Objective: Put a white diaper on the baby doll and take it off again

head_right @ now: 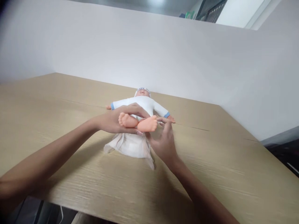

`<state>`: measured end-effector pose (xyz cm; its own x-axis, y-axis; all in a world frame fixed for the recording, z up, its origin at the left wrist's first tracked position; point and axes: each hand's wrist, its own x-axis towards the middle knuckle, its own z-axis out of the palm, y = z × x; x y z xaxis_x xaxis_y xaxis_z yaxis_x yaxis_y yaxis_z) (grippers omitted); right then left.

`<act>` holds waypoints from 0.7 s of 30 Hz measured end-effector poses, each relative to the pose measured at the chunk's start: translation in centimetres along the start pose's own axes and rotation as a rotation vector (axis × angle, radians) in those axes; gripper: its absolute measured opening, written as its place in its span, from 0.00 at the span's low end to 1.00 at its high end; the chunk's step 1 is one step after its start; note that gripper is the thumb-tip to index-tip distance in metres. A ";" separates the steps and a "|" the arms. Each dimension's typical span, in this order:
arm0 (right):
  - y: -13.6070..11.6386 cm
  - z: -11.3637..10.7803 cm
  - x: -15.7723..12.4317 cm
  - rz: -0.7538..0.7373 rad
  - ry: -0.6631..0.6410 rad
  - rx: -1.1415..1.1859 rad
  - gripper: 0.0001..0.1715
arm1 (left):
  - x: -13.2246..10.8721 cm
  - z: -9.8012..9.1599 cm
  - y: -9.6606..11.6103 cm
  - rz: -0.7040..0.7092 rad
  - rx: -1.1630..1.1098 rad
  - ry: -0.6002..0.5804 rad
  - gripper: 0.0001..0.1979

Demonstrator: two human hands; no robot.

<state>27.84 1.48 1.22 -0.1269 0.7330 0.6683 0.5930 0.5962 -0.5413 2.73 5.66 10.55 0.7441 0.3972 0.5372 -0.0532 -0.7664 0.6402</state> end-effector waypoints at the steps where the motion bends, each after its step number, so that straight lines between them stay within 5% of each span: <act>1: -0.7 -0.4 0.0 -0.026 0.009 0.022 0.39 | -0.3 0.5 0.0 -0.007 0.007 0.012 0.20; 5: -2.7 -1.4 0.8 -0.073 -0.149 0.088 0.41 | -1.6 1.3 0.4 -0.025 0.003 0.061 0.20; 9: -1.8 -3.2 0.8 -0.106 -0.268 0.024 0.38 | -4.0 0.0 1.2 -0.173 0.209 0.078 0.22; 15: 2.3 -5.9 -1.7 -0.394 -0.512 -0.159 0.28 | -9.5 -1.6 -0.8 -0.099 0.358 -0.142 0.11; 21: 5.0 -5.0 -3.4 -0.541 -0.513 -0.266 0.27 | -13.3 -0.3 -3.7 -0.098 0.308 -0.184 0.28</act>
<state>35.22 0.39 -1.20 -0.7645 0.4616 0.4500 0.5060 0.8622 -0.0247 -7.19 3.35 1.22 0.8444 0.4006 0.3557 0.2065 -0.8560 0.4739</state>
